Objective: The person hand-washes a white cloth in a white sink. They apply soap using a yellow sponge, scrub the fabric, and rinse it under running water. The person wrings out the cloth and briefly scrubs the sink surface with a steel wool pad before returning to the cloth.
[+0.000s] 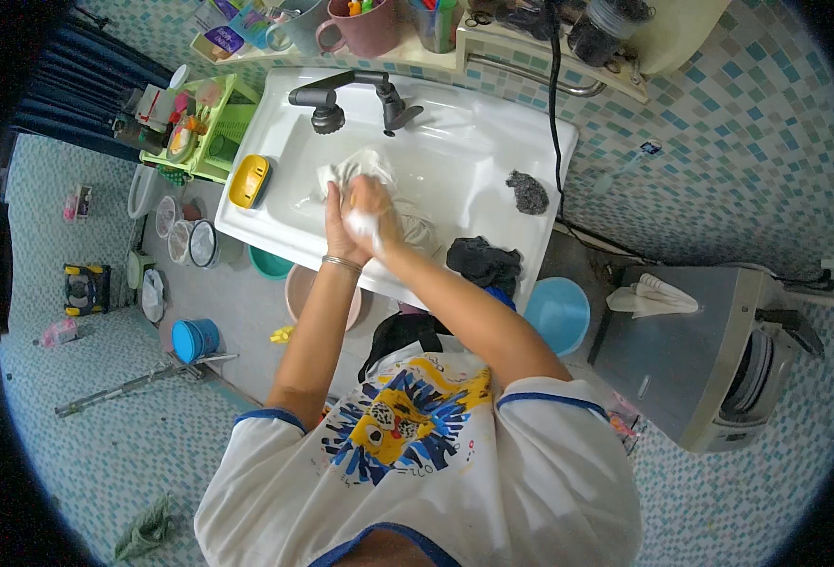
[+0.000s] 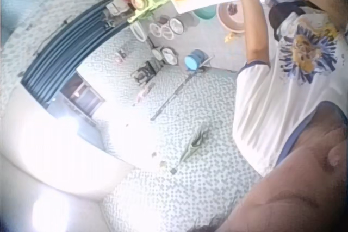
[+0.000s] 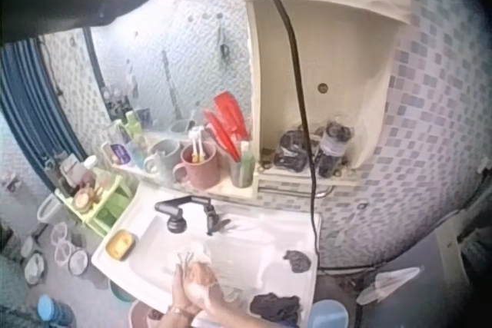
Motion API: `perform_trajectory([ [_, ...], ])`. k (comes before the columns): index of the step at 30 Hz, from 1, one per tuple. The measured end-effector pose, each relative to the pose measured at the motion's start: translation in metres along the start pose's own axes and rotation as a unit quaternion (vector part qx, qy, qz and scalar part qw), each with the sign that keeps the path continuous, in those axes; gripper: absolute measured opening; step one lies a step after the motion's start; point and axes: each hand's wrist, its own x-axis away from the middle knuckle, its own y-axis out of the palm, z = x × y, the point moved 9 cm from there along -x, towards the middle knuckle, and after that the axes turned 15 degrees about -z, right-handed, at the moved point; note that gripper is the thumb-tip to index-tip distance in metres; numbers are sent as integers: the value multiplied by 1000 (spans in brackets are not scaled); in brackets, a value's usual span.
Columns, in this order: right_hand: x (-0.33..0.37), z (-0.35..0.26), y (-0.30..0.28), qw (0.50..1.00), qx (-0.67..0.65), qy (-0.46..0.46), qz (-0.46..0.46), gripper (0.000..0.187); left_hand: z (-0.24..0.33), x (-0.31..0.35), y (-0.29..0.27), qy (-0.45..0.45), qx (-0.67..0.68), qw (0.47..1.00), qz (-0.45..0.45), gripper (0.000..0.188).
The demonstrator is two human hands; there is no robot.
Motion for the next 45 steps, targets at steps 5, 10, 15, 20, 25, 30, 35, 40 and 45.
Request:
perform_trajectory([
  [5, 10, -8, 7, 993, 57, -76, 74, 26, 15, -3, -42, 29, -13, 996, -83, 44],
  [10, -24, 53, 4, 965, -97, 232, -80, 42, 16, 9, -3, 79, -90, 988, 101, 39],
  [15, 3, -28, -16, 992, 15, -18, 125, 26, 42, -17, -27, 57, -29, 998, -15, 34],
  [20, -13, 31, -7, 971, -131, 197, 34, 29, 29, -5, -3, 61, -8, 996, 58, 43],
  [25, -8, 97, 77, 659, -640, 316, -237, 27, 28, -15, 17, -2, 35, 982, -187, 51],
  [30, 0, 64, 55, 662, -665, 318, -135, 24, 45, -18, -15, 75, -37, 995, -53, 43],
  [35, 9, 22, 1, 958, -224, 150, 102, 30, 54, -15, -43, 72, -100, 992, 15, 30],
  [40, -17, 16, -7, 980, -161, 84, 87, 40, 63, 2, -15, 112, -536, 830, 106, 27],
  [45, -39, 19, 2, 953, -262, 154, -11, 33, 50, 6, -5, 84, -302, 946, 85, 38],
])
